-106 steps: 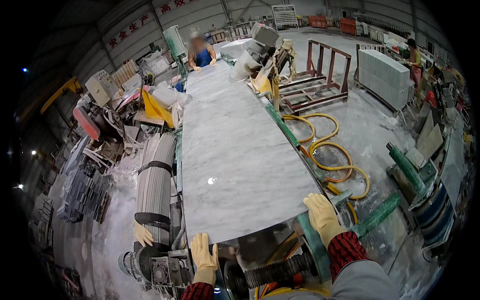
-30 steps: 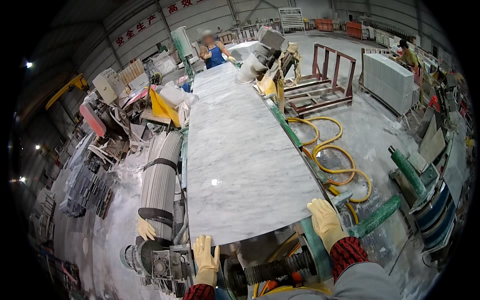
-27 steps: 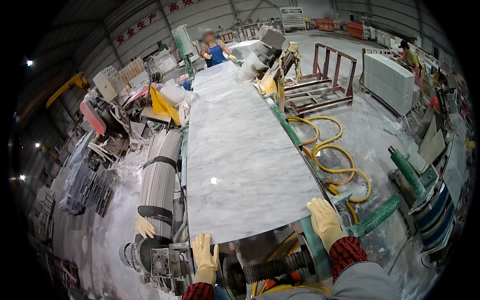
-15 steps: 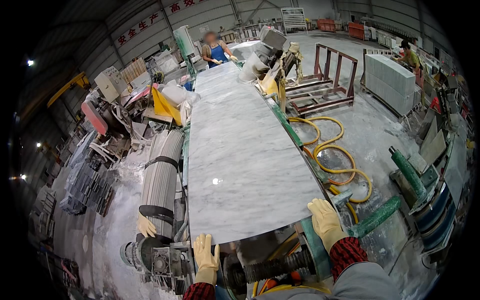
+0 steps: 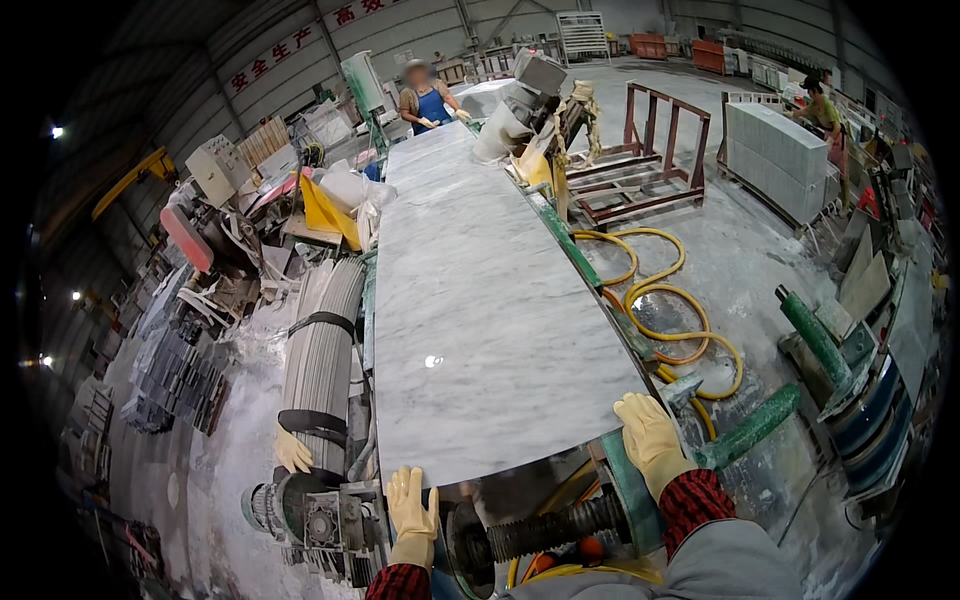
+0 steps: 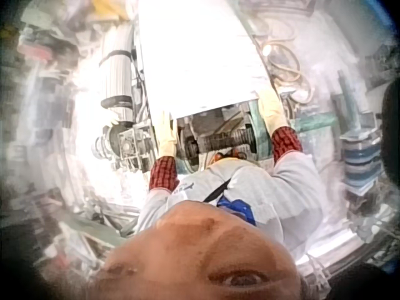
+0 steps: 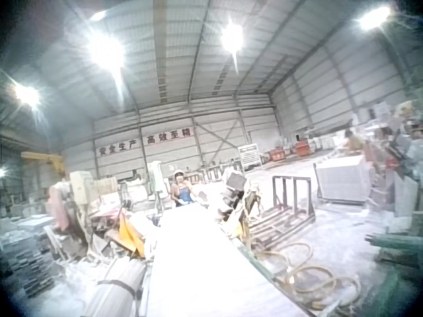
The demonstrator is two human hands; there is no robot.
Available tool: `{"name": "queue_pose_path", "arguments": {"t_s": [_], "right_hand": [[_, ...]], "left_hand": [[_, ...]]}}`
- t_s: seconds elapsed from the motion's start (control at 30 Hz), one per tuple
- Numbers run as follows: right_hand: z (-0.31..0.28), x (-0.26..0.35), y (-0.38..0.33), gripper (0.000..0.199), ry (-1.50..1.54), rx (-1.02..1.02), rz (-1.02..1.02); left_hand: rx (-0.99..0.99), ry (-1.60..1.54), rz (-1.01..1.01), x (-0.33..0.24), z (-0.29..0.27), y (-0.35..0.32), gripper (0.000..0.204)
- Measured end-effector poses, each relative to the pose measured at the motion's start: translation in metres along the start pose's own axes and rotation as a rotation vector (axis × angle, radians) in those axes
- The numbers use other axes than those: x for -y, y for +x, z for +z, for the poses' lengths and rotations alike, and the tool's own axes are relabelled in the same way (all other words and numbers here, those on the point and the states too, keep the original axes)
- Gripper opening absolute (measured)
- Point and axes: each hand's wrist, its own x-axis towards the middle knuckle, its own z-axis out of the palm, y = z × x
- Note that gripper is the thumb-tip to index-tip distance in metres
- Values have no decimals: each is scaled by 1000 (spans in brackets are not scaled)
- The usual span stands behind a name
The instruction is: The person guides a large marble slab through a conveyor-based polishing machine. They wear gloves and use both hands to keep the slab aligned as it moves through the machinery. The person repeatedly handles the slab, feeding it into the machine and retrieving it after processing.
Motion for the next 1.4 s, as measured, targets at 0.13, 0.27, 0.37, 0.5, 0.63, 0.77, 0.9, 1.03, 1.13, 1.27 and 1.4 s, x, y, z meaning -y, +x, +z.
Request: {"name": "queue_pose_path", "arguments": {"t_s": [0.13,0.27,0.37,0.5,0.63,0.77,0.9,1.03,1.13,1.27,1.4], "right_hand": [[-3,0,-1,43,25,22,8],[-2,1,-4,43,14,4,13],[-1,1,-5,43,11,2,26],[-5,5,-6,44,15,23,29],[-24,18,-11,42,37,-9,-13],[-14,7,-4,43,39,-37,-47],[-8,4,-13,43,-15,35,1],[1,0,-21,43,6,60,32],[2,-4,-18,43,-11,35,35],[-3,2,-15,43,3,36,13],[-5,4,-15,41,7,6,-20]], "left_hand": [[-1,-14,-1,-2,-3,-2,63],[7,-14,-6,-1,-3,-2,61],[5,-15,-9,-4,-6,-4,59],[-2,-1,-13,-7,-8,-5,55],[3,-18,-4,-4,0,-6,48],[-46,12,27,-11,-14,2,43],[-74,3,54,-18,-20,-4,40],[-137,52,80,-9,-10,-5,40],[-121,3,75,-19,-21,-1,41],[-151,14,84,-13,-17,-6,41],[-166,21,93,-18,-21,-7,40]]}}
